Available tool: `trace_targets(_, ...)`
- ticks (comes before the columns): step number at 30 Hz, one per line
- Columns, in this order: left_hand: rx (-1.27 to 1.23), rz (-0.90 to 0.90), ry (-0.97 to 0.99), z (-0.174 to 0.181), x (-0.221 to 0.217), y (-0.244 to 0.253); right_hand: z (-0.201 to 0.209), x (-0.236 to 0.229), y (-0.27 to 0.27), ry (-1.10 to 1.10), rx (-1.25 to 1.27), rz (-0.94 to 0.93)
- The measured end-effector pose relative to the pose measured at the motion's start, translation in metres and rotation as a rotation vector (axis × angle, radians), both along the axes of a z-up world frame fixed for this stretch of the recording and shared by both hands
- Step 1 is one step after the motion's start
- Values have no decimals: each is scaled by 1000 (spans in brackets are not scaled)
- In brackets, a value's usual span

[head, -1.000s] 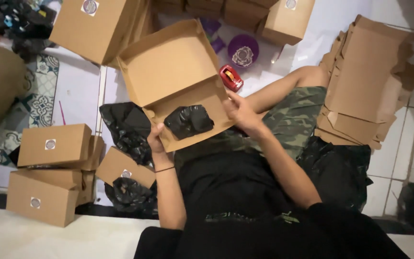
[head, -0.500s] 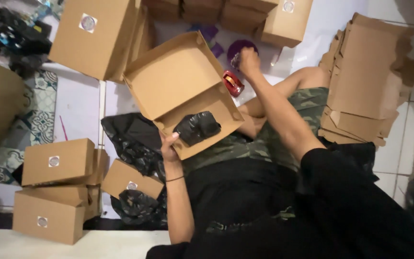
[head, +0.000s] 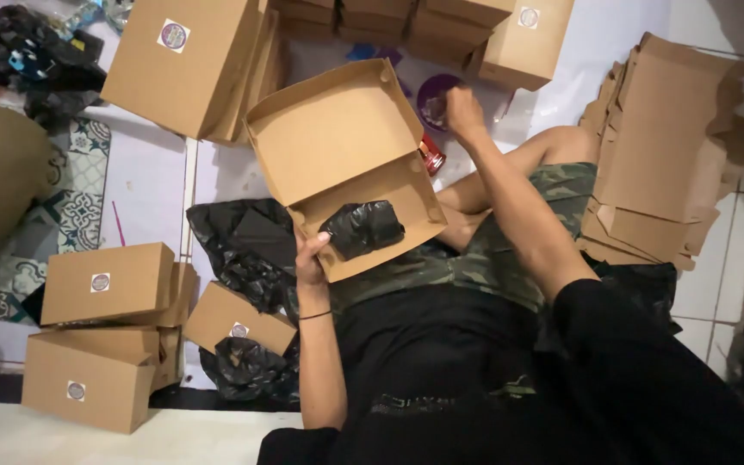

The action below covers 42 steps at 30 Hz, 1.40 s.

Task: Assembling cardboard boxes and packing small items into them

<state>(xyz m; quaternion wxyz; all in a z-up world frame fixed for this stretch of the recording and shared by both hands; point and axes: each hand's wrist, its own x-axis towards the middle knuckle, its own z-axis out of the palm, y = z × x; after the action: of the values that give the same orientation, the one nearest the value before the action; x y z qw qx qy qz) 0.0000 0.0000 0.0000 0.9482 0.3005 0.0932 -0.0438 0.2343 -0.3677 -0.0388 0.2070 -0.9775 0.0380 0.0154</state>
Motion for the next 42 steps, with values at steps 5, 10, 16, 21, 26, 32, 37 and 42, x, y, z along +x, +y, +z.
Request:
trace_targets(5, 11, -42, 23, 19, 12, -3, 72, -24, 6, -347, 213, 54)
trace_targets(10, 23, -125, -40, 37, 47, -20, 170, -71, 15, -293, 659, -54)
trace_targets(16, -91, -178, -76, 10, 71, -30, 235, -131, 5, -176, 1126, -157)
trace_targets(21, -108, -229, -70, -96, 99, -15, 241, -142, -2, -236, 1147, -299)
trace_targets(26, -79, -237, -105, 38, 80, -32, 339, -116, -14, -277, 943, 80)
trace_targets(32, -61, -221, -30, 40, 77, -28, 453, -110, 2, -517, 839, 390)
trace_targets(37, -130, -238, -74, 72, 91, -36, 480, -129, -3, -741, 325, 241)
trace_targets(42, -64, -224, -77, 123, 107, -64, 479, -135, -23, -609, 839, 486)
